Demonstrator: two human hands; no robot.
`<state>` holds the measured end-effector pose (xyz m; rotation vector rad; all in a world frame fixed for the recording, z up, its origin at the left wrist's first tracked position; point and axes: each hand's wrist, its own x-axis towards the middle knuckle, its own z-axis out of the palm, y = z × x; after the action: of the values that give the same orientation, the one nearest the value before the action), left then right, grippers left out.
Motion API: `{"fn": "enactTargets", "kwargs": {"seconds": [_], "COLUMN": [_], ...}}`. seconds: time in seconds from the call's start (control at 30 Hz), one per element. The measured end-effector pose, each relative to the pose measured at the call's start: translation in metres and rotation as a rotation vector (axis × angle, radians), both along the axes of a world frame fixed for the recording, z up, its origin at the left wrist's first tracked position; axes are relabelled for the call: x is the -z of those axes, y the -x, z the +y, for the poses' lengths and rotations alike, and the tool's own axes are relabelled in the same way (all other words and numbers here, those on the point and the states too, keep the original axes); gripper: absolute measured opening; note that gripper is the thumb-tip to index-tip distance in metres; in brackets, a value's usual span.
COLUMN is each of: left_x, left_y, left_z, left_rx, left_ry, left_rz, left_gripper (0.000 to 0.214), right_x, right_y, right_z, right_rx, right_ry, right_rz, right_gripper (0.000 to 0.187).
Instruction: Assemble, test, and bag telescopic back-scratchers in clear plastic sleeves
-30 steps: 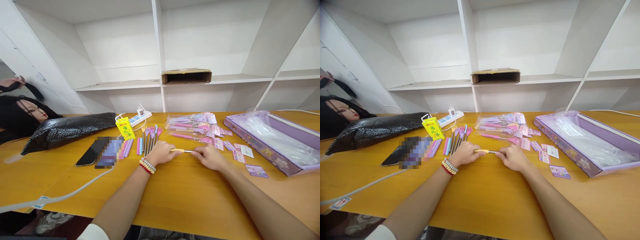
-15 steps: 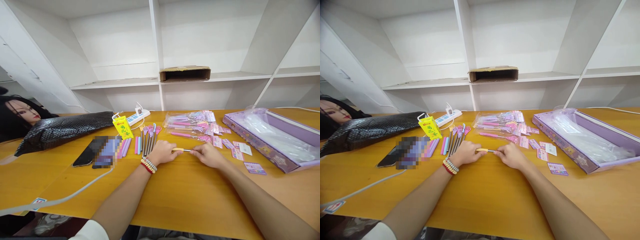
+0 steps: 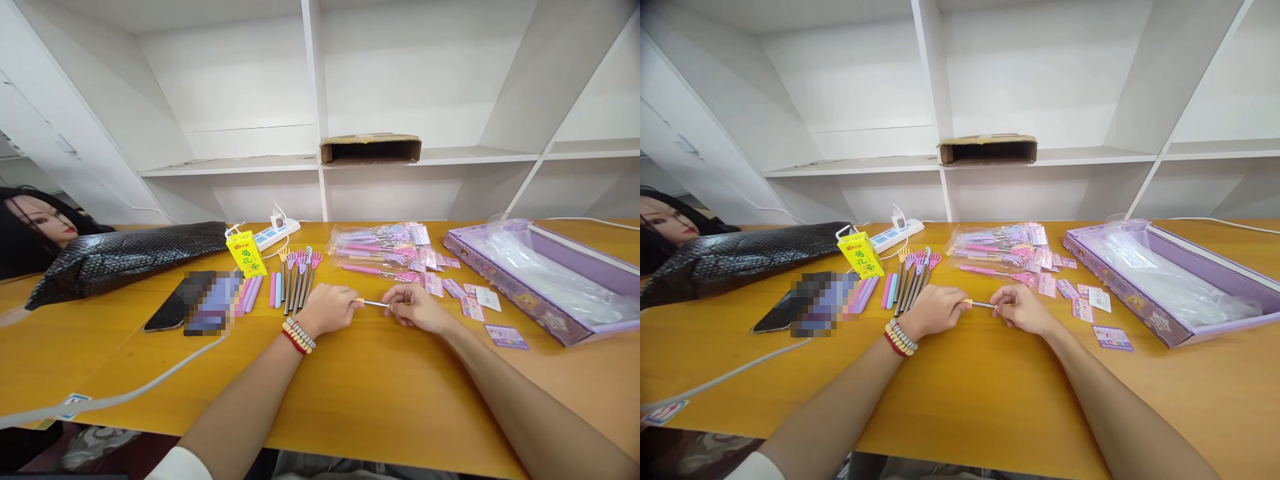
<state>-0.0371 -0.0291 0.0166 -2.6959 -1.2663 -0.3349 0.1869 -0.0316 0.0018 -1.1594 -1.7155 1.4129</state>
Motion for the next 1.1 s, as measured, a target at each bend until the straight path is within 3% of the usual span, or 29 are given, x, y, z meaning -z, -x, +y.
{"fn": "enactTargets", "kwargs": {"seconds": [0.43,0.73,0.9,1.0,1.1], "left_x": [-0.005,-0.004,-0.006,-0.007,-0.005], "left_y": [-0.011,-0.010,-0.005,-0.002,-0.007], "left_z": [-0.009,-0.006,-0.003,0.000,0.000], "left_rx": [-0.070,0.036,0.076,0.005,-0.076], "left_ry": [0.002,0.038,0.006,0.010,0.024], "left_rz": [0.093,0.030,-0.038,-0.085,-0.105], "left_gripper": [0.035,0.026,0.031,0.034,0.037], "right_x": [0.004,0.008,0.003,0.001,0.003], "right_y": [0.006,0.014,0.007,0.004,0.008], "right_z": [-0.002,-0.004,-0.001,0.003,0.006], "right_rx": [0.051,0.123,0.053,0.041,0.129], "right_ry": [-0.163,-0.325,-0.144,-0.101,-0.090], "right_rz": [-0.084,-0.113,0.117,0.337,0.547], "right_gripper": [0.012,0.010,0.017,0.020,0.024]}}
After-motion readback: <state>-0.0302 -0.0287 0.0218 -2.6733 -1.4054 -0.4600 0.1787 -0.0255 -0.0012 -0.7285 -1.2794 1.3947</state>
